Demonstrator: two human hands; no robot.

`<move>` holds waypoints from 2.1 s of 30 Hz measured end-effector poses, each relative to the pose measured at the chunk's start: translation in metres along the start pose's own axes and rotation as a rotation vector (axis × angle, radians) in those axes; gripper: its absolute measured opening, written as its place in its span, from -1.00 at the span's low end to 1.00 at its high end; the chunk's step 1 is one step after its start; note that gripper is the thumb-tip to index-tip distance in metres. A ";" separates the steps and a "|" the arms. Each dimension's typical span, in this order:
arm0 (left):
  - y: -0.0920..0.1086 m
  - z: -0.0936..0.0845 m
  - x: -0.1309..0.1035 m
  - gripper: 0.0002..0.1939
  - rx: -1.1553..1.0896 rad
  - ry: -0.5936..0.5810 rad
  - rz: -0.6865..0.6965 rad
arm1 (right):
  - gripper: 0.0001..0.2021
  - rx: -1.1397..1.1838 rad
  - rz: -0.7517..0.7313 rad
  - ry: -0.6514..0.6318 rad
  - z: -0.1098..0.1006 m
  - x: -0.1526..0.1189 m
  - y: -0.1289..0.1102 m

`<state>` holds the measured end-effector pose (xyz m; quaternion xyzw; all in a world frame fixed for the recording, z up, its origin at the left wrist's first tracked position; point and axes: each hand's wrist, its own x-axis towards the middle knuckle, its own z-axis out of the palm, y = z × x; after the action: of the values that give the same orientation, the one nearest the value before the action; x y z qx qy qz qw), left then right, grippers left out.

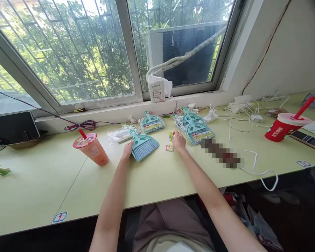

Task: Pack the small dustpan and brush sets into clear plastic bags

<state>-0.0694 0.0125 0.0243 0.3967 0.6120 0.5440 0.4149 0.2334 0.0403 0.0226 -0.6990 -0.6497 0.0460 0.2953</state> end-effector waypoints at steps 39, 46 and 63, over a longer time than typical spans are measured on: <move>0.016 0.068 -0.088 -0.71 0.477 0.247 0.623 | -0.72 0.335 -0.434 0.104 0.000 -0.053 -0.068; 0.018 0.066 -0.098 -0.72 0.483 0.183 0.992 | -0.85 0.698 -0.340 0.036 0.002 -0.045 -0.069; 0.020 0.028 -0.047 -0.52 0.217 0.569 0.568 | -0.79 1.160 -0.280 -0.177 -0.014 -0.044 -0.075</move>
<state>-0.0267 -0.0207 0.0458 0.4251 0.6224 0.6570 0.0184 0.1669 -0.0076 0.0558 -0.3253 -0.6267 0.4114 0.5764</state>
